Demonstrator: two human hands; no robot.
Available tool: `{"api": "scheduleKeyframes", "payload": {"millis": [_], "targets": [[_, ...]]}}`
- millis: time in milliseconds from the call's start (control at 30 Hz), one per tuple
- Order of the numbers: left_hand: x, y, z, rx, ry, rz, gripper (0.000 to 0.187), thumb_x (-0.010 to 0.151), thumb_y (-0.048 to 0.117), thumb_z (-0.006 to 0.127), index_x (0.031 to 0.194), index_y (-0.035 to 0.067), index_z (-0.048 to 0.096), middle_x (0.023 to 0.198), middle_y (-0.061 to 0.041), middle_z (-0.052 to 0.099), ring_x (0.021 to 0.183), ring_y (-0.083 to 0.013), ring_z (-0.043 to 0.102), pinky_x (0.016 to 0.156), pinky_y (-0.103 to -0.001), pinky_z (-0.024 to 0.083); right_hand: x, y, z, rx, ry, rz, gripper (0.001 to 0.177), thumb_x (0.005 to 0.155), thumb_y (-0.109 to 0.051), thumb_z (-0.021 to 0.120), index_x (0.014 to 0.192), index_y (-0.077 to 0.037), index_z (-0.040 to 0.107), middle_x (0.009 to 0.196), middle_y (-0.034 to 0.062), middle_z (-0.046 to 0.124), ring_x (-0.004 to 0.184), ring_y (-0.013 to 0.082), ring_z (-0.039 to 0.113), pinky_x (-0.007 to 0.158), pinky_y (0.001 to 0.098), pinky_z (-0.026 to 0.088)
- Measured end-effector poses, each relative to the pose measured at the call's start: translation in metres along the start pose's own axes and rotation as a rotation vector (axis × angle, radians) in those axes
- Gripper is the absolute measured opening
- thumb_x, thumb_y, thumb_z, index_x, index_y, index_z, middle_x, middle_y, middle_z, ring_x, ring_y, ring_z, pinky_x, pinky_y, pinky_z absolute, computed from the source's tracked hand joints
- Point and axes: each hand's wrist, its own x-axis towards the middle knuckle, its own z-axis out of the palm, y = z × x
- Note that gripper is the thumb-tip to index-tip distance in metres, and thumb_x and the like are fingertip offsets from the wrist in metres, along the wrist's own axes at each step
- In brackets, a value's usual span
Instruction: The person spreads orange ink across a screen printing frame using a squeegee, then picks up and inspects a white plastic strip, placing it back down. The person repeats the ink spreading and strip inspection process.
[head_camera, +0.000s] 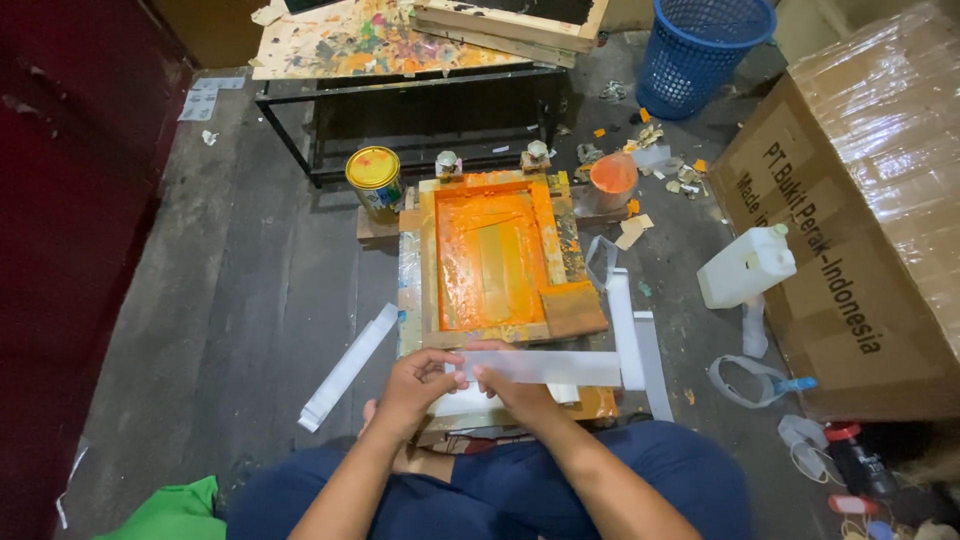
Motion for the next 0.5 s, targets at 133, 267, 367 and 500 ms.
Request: {"api": "scheduleKeyframes", "payload": {"millis": [133, 267, 367, 500], "targets": [[-0.007, 0.003, 0.010, -0.007, -0.027, 0.007, 0.031, 0.074, -0.001, 0.088, 0.103, -0.004, 0.078, 0.080, -0.013, 0.069, 0.073, -0.0214, 0.072, 0.071, -0.033, 0.061, -0.006, -0.018, 0.010, -0.001, -0.013, 0.060, 0.048, 0.091, -0.027, 0.074, 0.133, -0.003, 0.068, 0.070, 0.0109, 0.067, 0.065, 0.0148, 0.066, 0.063, 0.0282, 0.059], [-0.007, 0.002, 0.010, -0.004, -0.045, 0.021, 0.029, 0.075, -0.003, 0.087, 0.102, -0.004, 0.078, 0.077, -0.013, 0.067, 0.072, -0.0214, 0.074, 0.071, -0.031, 0.061, -0.010, -0.029, 0.013, -0.038, 0.006, 0.102, 0.045, 0.093, -0.025, 0.070, 0.132, -0.002, 0.068, 0.069, 0.0096, 0.066, 0.067, 0.0144, 0.065, 0.065, 0.0277, 0.059], [-0.003, -0.001, 0.005, -0.007, -0.039, 0.016, 0.029, 0.075, -0.003, 0.086, 0.103, -0.004, 0.078, 0.075, -0.011, 0.065, 0.072, -0.0206, 0.073, 0.071, -0.031, 0.061, -0.012, -0.034, 0.011, -0.069, 0.021, 0.102, 0.046, 0.094, -0.026, 0.070, 0.132, -0.002, 0.068, 0.069, 0.0084, 0.065, 0.069, 0.0147, 0.064, 0.068, 0.0289, 0.058], [0.002, -0.004, -0.005, -0.020, -0.016, 0.018, 0.028, 0.077, -0.001, 0.086, 0.104, -0.003, 0.078, 0.073, -0.012, 0.065, 0.072, -0.0215, 0.075, 0.071, -0.031, 0.061, -0.007, -0.025, 0.004, -0.080, 0.064, 0.083, 0.045, 0.092, -0.029, 0.072, 0.129, -0.003, 0.071, 0.066, 0.0083, 0.064, 0.068, 0.0149, 0.064, 0.069, 0.0296, 0.058]]}}
